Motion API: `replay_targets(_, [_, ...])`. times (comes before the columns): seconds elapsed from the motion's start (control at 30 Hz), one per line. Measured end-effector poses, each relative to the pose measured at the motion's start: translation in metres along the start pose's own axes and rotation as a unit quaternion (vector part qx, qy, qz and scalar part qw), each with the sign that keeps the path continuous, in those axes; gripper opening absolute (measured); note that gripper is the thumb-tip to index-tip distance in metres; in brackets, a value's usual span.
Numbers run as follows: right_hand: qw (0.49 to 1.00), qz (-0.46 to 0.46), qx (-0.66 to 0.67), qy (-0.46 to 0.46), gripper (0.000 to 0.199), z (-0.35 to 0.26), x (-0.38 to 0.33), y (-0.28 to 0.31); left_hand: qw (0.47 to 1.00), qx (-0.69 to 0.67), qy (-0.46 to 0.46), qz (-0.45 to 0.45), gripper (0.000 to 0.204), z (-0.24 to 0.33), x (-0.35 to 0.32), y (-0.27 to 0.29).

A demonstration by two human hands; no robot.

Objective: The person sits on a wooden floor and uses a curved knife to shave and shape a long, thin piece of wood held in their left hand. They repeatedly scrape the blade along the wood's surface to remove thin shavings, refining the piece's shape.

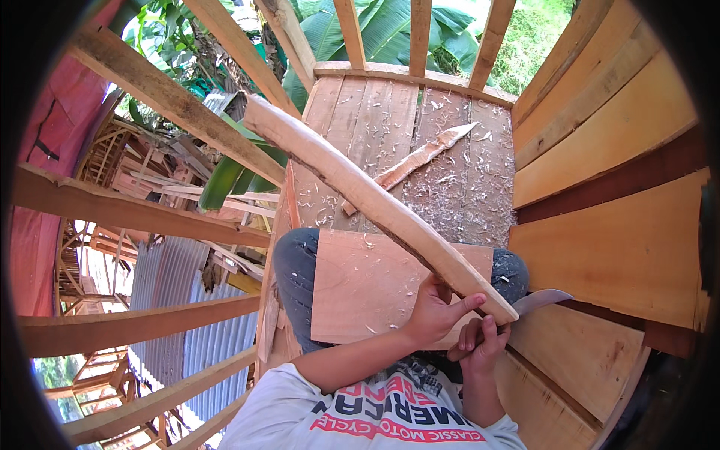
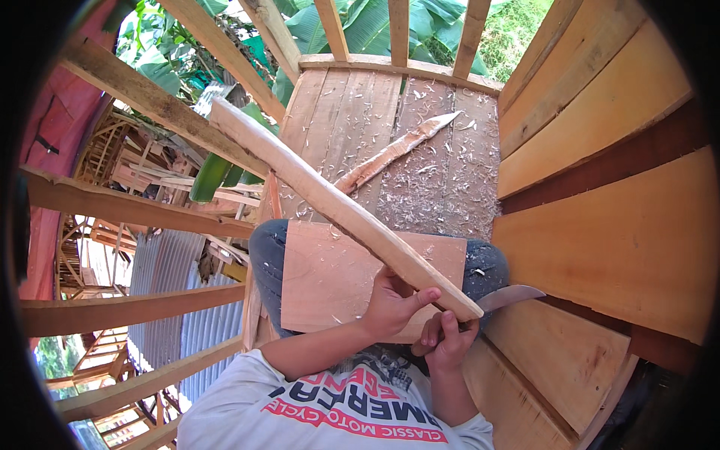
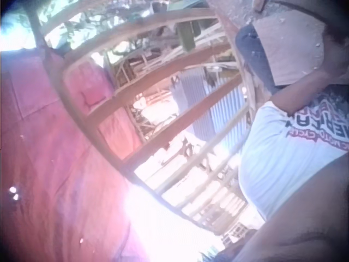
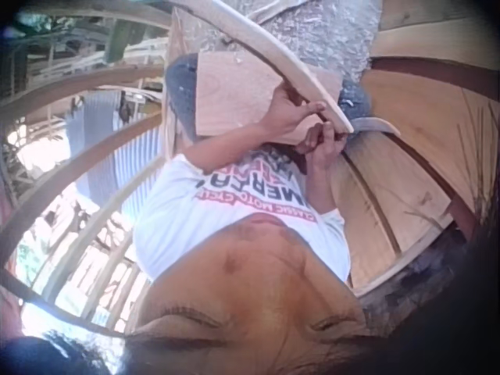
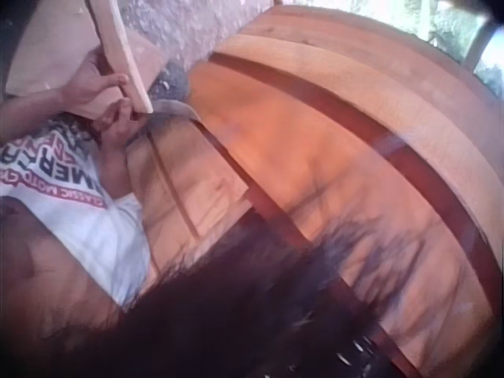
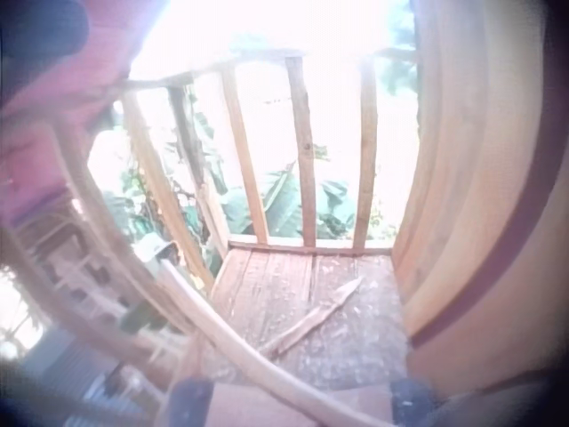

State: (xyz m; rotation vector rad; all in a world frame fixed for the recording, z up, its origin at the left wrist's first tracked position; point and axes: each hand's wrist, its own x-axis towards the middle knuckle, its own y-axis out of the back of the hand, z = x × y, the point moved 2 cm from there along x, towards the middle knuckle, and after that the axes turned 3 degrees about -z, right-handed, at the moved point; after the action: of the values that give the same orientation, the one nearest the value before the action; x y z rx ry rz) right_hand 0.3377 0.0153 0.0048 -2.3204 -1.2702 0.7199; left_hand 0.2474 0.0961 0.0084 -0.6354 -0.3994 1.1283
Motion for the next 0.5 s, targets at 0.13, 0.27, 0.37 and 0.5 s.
replay_targets(0.13, [1.0,-0.011,0.003,0.025,0.032,-0.013,0.013,-0.011,1.0,-0.007,-0.018,0.021,0.038,0.002,-0.001,-0.005])
replay_targets(0.27, [0.999,-0.01,0.044,0.019,0.034,-0.011,0.023,-0.009,0.999,0.037,-0.007,0.031,0.033,0.009,-0.004,-0.006])
replay_targets(0.37, [0.999,0.003,0.032,0.01,0.035,-0.016,0.036,-0.004,0.979,0.195,0.021,-0.053,0.034,0.023,-0.007,-0.003])
replay_targets(0.5, [0.998,0.021,0.026,0.05,0.027,-0.032,0.053,0.001,0.892,0.315,0.177,-0.272,0.038,0.06,-0.028,0.003])
